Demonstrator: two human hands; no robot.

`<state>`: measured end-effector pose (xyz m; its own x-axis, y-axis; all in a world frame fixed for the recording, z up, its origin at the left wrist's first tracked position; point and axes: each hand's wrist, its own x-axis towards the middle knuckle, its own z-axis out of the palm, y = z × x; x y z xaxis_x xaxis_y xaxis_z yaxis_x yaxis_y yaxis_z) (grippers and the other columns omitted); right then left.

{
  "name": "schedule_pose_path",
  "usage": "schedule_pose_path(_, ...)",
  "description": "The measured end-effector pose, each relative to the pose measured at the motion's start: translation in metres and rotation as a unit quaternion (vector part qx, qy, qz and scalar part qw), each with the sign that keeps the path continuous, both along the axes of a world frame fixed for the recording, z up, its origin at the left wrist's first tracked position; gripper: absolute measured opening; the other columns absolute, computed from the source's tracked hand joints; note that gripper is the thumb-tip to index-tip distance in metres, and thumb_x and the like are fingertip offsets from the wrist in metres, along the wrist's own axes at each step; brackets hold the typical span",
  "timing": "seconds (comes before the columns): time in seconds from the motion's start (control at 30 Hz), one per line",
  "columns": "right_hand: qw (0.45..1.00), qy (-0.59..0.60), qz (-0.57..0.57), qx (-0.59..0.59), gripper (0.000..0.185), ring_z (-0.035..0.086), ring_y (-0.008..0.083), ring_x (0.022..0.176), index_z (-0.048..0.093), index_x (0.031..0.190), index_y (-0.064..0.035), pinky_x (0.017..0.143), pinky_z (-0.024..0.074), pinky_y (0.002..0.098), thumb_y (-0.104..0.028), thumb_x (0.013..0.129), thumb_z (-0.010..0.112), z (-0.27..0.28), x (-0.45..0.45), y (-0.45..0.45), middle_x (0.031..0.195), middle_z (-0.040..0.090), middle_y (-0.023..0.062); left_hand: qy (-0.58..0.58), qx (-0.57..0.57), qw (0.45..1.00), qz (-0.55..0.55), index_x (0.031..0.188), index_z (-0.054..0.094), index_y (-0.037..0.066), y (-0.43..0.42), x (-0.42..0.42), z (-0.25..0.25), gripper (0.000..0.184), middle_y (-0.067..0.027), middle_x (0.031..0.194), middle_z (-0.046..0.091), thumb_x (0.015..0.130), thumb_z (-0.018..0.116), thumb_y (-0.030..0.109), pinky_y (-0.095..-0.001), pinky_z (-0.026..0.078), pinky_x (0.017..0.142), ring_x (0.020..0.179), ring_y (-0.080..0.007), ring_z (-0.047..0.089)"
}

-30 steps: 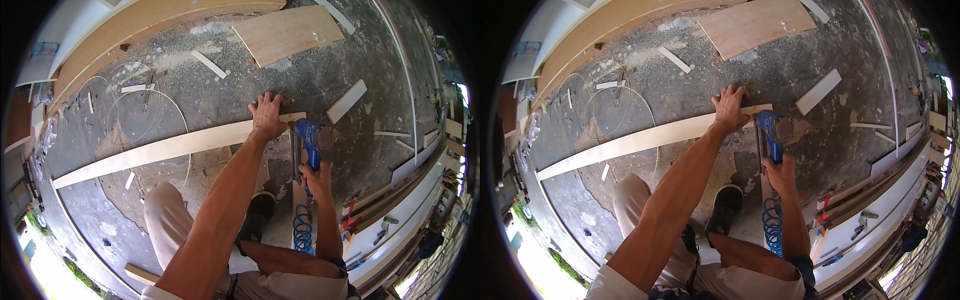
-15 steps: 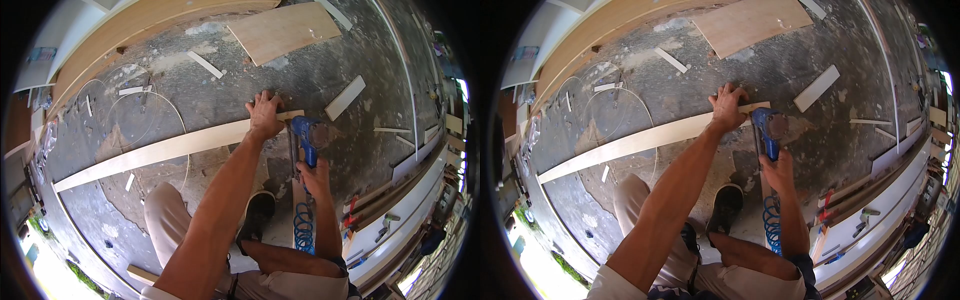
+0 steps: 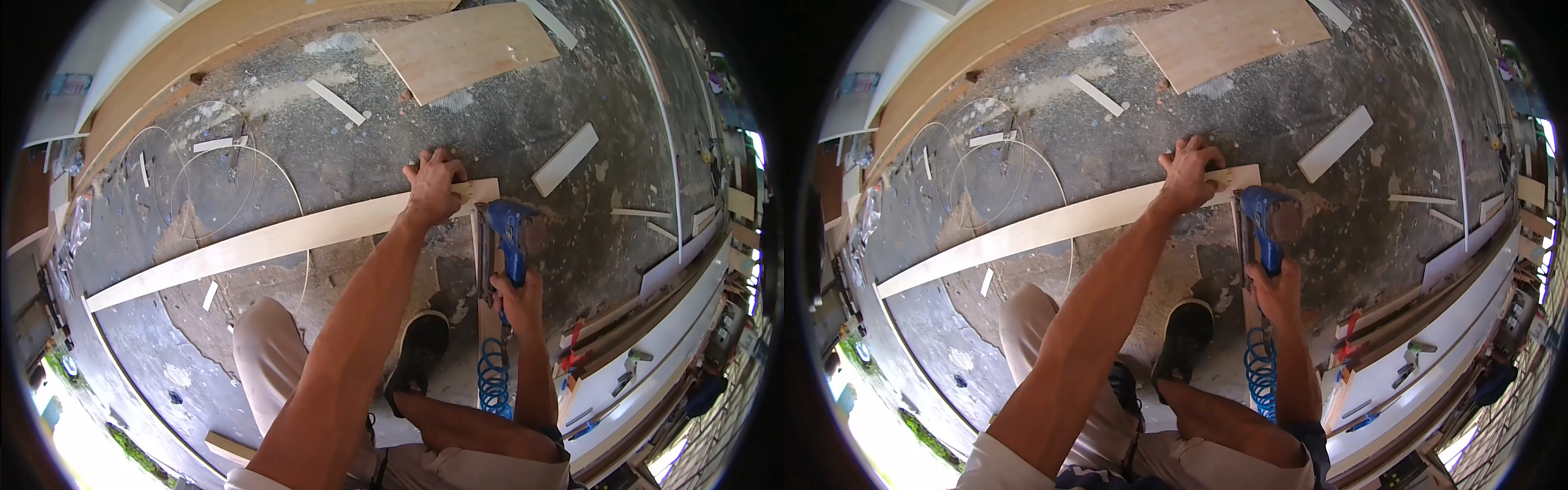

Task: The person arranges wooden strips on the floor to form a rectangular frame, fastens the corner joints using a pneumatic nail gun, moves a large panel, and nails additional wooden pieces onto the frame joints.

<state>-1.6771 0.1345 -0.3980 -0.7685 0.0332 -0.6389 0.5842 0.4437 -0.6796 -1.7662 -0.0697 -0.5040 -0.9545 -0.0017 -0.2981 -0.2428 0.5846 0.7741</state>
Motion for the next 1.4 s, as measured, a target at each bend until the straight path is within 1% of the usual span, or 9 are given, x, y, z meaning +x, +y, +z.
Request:
schedule_pose_path(0.17,1.0,0.013,0.002,-0.018,0.01,0.052,0.009,0.046,0.057,0.087,0.0002,0.043,0.0407,0.0267,-0.005,0.081,0.064,-0.001,-0.004,-0.007,0.06,0.055,0.0022,0.02,-0.016,1.0,-0.012,0.094,0.074,0.021,0.001,0.002,0.0,0.038,-0.003,0.107,0.053,0.06,0.08,0.007,-0.0519,0.029,0.091,0.112,-0.0277,0.043)
schedule_pose_path(0.6,0.999,0.02,0.031,-0.004,0.014,0.053,0.0089,0.048,0.06,0.095,0.0,0.044,0.0429,0.0271,-0.005,0.083,0.064,-0.008,-0.001,-0.002,0.065,0.058,0.002,-0.002,-0.017,1.0,-0.018,0.096,0.077,0.023,0.0,0.001,0.004,0.036,-0.0017,0.107,0.053,0.064,0.081,0.008,-0.0509,0.027,0.094,0.113,-0.0256,0.042)
schedule_pose_path(0.83,1.0,0.008,0.019,-0.001,0.015,0.054,0.0074,0.054,0.06,0.092,0.0003,0.045,0.0435,0.028,-0.009,0.082,0.066,-0.015,0.0,-0.001,0.065,0.057,0.0024,-0.002,-0.011,1.0,-0.014,0.1,0.076,0.023,0.0,0.002,0.007,0.039,-0.001,0.111,0.055,0.065,0.083,0.007,-0.0514,0.025,0.095,0.115,-0.0253,0.043)
schedule_pose_path(0.93,0.998,0.035,0.047,0.006,0.015,0.054,0.0074,0.057,0.06,0.09,0.0003,0.046,0.0442,0.0293,-0.011,0.082,0.066,-0.018,0.0,0.0,0.065,0.057,0.0033,-0.002,-0.011,1.0,-0.015,0.1,0.076,0.023,0.0,0.002,0.005,0.038,-0.0005,0.112,0.056,0.066,0.082,0.007,-0.0519,0.025,0.095,0.115,-0.0256,0.043)
schedule_pose_path(1.0,0.993,0.029,0.084,0.073,0.013,0.054,0.0082,0.054,0.06,0.088,0.0003,0.047,0.0442,0.0303,-0.01,0.082,0.065,-0.012,-0.002,-0.004,0.064,0.056,0.0034,0.0,-0.012,1.0,-0.016,0.1,0.076,0.023,0.001,0.002,0.005,0.038,-0.0003,0.112,0.056,0.066,0.082,0.006,-0.0522,0.025,0.096,0.115,-0.0258,0.043)
schedule_pose_path(1.23,0.998,0.057,-0.001,0.005,0.015,0.053,0.0091,0.05,0.059,0.085,0.0007,0.046,0.0425,0.0297,-0.011,0.08,0.066,0.003,0.032,0.007,0.062,0.056,0.0044,0.019,-0.017,1.0,-0.006,0.096,0.075,0.02,0.0,0.002,0.002,0.036,-0.0016,0.108,0.058,0.064,0.072,0.004,-0.0532,0.025,0.095,0.114,-0.0277,0.044)
schedule_pose_path(1.3,0.998,0.017,-0.053,0.024,0.019,0.057,0.0148,0.053,0.059,0.086,0.0028,0.05,0.0452,0.0324,-0.012,0.078,0.067,0.005,0.05,0.018,0.064,0.056,0.0074,0.026,-0.013,1.0,-0.003,0.096,0.075,0.02,0.002,0.002,0.003,0.036,-0.0009,0.107,0.059,0.064,0.07,0.005,-0.0534,0.025,0.095,0.114,-0.0278,0.044)
schedule_pose_path(1.33,0.998,0.022,-0.059,0.024,0.019,0.057,0.0148,0.053,0.059,0.086,0.0028,0.05,0.0452,0.0324,-0.012,0.078,0.067,0.004,0.059,0.025,0.064,0.056,0.0074,0.023,-0.015,1.0,-0.004,0.096,0.075,0.021,0.001,0.001,0.002,0.031,0.0001,0.105,0.061,0.067,0.073,0.01,-0.054,0.024,0.096,0.114,-0.0268,0.045)
schedule_pose_path(1.4,0.989,0.07,-0.003,0.129,0.024,0.059,0.0225,0.058,0.059,0.09,0.0056,0.057,0.0476,0.0359,-0.012,0.076,0.069,-0.001,0.077,0.04,0.067,0.058,0.0107,0.02,-0.015,1.0,-0.009,0.095,0.076,0.021,0.005,0.001,0.001,0.026,0.0012,0.104,0.063,0.07,0.076,0.014,-0.0546,0.024,0.097,0.114,-0.0257,0.046)
